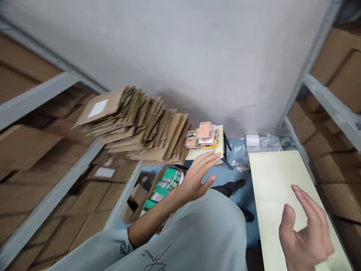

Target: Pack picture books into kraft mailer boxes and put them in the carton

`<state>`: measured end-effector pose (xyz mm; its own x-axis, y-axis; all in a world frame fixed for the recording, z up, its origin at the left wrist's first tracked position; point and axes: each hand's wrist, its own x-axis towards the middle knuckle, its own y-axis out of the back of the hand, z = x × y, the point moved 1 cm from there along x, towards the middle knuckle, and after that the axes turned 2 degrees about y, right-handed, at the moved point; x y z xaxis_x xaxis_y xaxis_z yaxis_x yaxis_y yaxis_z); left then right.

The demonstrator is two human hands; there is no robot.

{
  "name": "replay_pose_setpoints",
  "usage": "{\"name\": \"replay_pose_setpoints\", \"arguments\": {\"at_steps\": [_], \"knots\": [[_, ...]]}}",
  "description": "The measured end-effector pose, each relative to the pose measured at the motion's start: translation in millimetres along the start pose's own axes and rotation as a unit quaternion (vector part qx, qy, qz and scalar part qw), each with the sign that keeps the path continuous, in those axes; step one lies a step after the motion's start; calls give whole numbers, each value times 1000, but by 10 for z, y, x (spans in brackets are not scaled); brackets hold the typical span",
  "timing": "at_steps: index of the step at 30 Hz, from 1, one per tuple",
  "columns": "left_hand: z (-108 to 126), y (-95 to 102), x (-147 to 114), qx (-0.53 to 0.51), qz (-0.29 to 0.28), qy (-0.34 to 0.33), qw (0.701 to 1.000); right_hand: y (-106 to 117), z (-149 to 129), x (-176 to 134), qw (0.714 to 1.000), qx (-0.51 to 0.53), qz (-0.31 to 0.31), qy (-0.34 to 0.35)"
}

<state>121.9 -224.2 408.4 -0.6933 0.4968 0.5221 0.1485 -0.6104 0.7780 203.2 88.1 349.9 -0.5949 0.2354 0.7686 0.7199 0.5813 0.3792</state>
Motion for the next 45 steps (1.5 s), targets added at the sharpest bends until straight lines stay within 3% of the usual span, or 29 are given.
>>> {"name": "replay_pose_setpoints", "arguments": {"at_steps": [4, 7, 13, 19, 24, 30, 38, 41, 45], "knots": [[-334, 555, -753, 89, 74, 147, 982, -741, -459, 172, 993, 78, -68, 48], [-619, 815, -1086, 107, 122, 217, 963, -1169, -885, 261, 981, 125, -135, 64], [-1465, 1111, -1456, 67, 156, 239, 956, -2218, -1632, 186, 960, 141, -229, 76], [-2405, 1230, -1688, -25, 124, 271, 954, -3218, -2151, -33, 947, 125, -295, 31], [-3115, 900, -1645, -106, 118, 314, 936, -3838, -2176, -161, 943, 108, -314, -21], [-3726, 185, -1479, -162, 89, 342, 921, -4460, -1678, -272, 938, 84, -319, -106], [-4318, -830, -1177, -144, 31, 474, 868, -5313, -751, -444, 903, 70, -381, -188], [-4451, -1044, -1108, -117, 4, 503, 856, -5617, -537, -461, 889, 52, -403, -210], [-4503, -1179, -1055, -104, -1, 493, 864, -5872, -424, -506, 863, 28, -441, -243]]}}
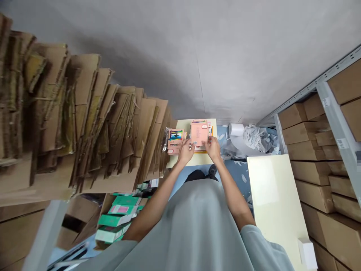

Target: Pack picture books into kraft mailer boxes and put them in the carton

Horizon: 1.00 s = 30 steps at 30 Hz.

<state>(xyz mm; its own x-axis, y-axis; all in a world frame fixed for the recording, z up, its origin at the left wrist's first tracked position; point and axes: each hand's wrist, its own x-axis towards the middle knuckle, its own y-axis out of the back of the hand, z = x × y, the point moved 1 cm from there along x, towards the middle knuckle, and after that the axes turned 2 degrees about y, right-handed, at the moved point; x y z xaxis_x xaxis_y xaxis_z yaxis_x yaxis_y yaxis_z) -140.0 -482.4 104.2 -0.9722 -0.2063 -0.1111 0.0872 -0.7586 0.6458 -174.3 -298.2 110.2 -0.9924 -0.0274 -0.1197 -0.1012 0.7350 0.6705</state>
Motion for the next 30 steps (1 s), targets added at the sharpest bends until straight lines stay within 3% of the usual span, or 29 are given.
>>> {"name": "replay_pose_setpoints", "arguments": {"at_steps": [6, 13, 16, 19, 21, 24, 27, 30], "knots": [[9, -62, -50, -27, 35, -10, 999, -98, -23, -12, 995, 37, -77, -52], [-5, -20, -102, -25, 21, 20, 999, 58, -165, -159, 993, 34, -37, -110], [83, 50, -170, -43, 3, 15, 999, 212, -216, -304, 980, 153, 2, -130], [305, 95, -289, -110, 2, 7, 994, 469, -227, -579, 939, 311, 51, -139], [533, 74, -371, -205, -62, 16, 977, 682, -215, -837, 913, 369, 100, -142], [972, -59, -466, -321, -218, 48, 920, 994, -156, -1267, 885, 397, 181, -160], [1470, -328, -557, -349, -323, 55, 878, 1286, -4, -1674, 865, 390, 259, -182], [1944, -694, -738, -336, -402, 13, 852, 1602, 194, -2065, 853, 305, 372, -202]]}}
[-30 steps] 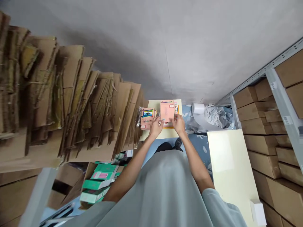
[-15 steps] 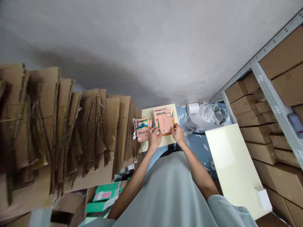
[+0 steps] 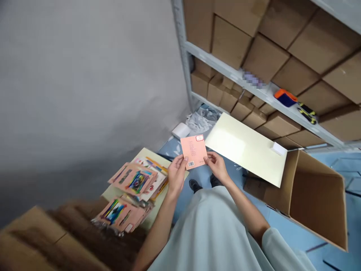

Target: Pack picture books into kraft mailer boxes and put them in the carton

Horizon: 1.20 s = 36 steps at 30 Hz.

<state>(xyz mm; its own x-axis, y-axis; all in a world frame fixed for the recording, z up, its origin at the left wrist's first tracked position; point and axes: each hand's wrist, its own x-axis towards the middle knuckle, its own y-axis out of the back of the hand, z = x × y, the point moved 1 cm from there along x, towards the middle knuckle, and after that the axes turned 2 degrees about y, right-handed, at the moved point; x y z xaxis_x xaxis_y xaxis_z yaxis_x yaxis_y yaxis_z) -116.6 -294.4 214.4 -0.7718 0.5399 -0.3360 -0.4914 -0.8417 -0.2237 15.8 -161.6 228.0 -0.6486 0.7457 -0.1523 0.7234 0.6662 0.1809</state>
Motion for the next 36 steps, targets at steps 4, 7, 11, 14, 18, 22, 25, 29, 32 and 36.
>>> {"name": "replay_pose_setpoints", "arguments": {"at_steps": [4, 7, 11, 14, 18, 22, 25, 29, 32, 36], "knots": [[-23, -824, 135, 79, -73, -45, 993, 619, -72, 26, 987, -54, 137, 59], [-113, -1482, 72, 172, -107, -126, 971, 957, -70, 78, 989, 25, 137, 42], [-244, -2330, -70, 279, -201, -272, 899, 1485, 72, 228, 973, 104, 205, 32], [-300, -2804, -18, 310, -254, -311, 862, 2041, 219, 360, 964, 117, 240, 8], [-313, -3164, 347, 318, -186, -220, 903, 2764, 315, 499, 969, 146, 197, -1], [-358, -3382, 726, 226, -251, -7, 941, 3149, 338, 632, 971, 183, 149, -31], [-356, -3481, 909, 191, -267, 52, 943, 3225, 376, 746, 968, 192, 154, -51], [-271, -3534, 1101, 192, -287, 71, 936, 3192, 433, 897, 960, 200, 188, -61], [-201, -3545, 1228, 179, -303, 75, 933, 3123, 450, 1006, 955, 190, 219, -65], [-172, -3545, 1361, 172, -307, 68, 933, 3028, 431, 1133, 949, 188, 247, -54]]}}
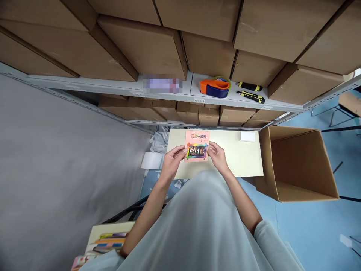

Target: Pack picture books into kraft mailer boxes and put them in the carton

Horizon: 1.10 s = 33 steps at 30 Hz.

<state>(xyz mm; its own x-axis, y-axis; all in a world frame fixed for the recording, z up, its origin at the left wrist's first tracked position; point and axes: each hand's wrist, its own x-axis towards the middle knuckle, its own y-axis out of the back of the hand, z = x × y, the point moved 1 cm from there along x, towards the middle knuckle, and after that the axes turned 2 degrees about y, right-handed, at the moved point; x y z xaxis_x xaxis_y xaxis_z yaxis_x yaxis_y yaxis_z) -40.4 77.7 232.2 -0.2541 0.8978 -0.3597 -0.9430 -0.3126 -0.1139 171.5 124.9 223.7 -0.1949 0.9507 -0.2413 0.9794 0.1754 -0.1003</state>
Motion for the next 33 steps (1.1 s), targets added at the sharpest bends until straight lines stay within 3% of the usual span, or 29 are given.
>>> {"name": "replay_pose_setpoints", "arguments": {"at_steps": [4, 7, 11, 15, 19, 21, 24, 27, 30, 33], "knots": [[15, 81, 85, 25, -14, -32, 999, -65, -65, 27, 999, -18, 12, 33], [83, 161, 136, 101, -20, -132, 986, -56, -175, 15, 992, -59, 12, 106], [194, 248, 167, 212, -10, -333, 919, -47, -273, -60, 970, -112, 15, 215], [230, 256, 135, 255, 3, -413, 875, -51, -241, -178, 961, -119, 40, 246], [221, 206, 64, 231, -5, -377, 897, -10, -201, -232, 963, -124, 48, 233], [198, 166, 48, 192, -25, -305, 932, 20, -174, -204, 971, -124, 59, 198], [124, 84, 61, 108, -59, -145, 982, 47, -92, -111, 989, -73, 75, 109], [36, -23, 68, 29, -48, -49, 997, 44, -29, -35, 994, -34, 81, 59], [-18, -149, 12, 3, 4, -42, 999, 12, -67, -51, 986, -82, 120, 86], [-23, -281, -106, 52, 87, -117, 988, -105, -148, -158, 980, -111, 120, 116]]}}
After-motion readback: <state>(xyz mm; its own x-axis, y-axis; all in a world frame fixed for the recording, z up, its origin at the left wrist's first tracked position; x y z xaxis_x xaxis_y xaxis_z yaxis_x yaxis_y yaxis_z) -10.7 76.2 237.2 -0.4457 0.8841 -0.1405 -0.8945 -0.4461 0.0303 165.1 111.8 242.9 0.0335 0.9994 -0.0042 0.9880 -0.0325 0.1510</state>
